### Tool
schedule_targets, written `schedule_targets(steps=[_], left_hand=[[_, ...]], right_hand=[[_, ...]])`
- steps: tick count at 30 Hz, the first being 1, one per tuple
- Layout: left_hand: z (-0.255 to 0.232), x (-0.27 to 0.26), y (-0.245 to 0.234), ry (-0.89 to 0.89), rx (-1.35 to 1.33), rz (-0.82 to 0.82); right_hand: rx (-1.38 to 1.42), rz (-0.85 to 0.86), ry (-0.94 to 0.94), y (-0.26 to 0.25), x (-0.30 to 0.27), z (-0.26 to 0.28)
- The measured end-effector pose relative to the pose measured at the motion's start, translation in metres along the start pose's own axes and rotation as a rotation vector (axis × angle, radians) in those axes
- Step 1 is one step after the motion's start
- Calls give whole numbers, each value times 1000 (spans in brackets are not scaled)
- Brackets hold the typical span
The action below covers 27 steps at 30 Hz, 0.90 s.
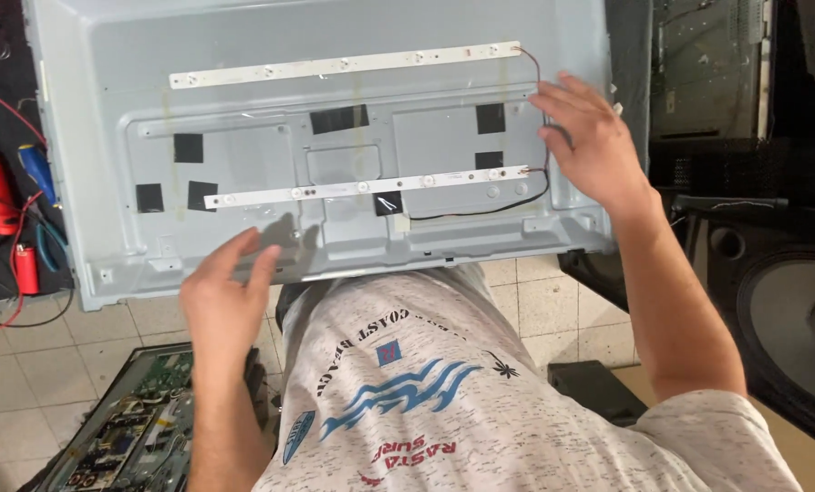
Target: The person secures a white LED strip to the back of a television panel using clear packing tape. They then move to the front of the TV and connect a wire to the internal circuitry.
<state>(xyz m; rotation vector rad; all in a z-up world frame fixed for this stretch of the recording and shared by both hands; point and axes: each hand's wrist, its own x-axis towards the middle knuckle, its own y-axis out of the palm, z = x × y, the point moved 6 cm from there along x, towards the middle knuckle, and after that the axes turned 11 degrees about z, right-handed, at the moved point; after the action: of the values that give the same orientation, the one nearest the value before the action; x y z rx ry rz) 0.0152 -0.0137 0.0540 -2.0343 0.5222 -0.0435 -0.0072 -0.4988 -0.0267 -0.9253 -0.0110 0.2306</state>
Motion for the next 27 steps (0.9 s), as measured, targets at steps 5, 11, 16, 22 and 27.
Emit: schedule_targets(steps=[5, 11, 16, 22, 27], left_hand=[[7, 7, 0, -61, -21, -5], [-5, 16, -3, 2, 4, 18], [3, 10, -2, -6, -23, 11], [8, -2, -5, -25, -80, -49], [4, -3, -5, -20, -78, -39]], right_hand=[[-93, 50, 75, 6, -10, 3], [-103, 140, 193, 19, 0, 13], [-99, 115, 135, 24, -8, 15], [-143, 38, 109, 55, -28, -1], [-146, 21, 45, 54, -25, 1]])
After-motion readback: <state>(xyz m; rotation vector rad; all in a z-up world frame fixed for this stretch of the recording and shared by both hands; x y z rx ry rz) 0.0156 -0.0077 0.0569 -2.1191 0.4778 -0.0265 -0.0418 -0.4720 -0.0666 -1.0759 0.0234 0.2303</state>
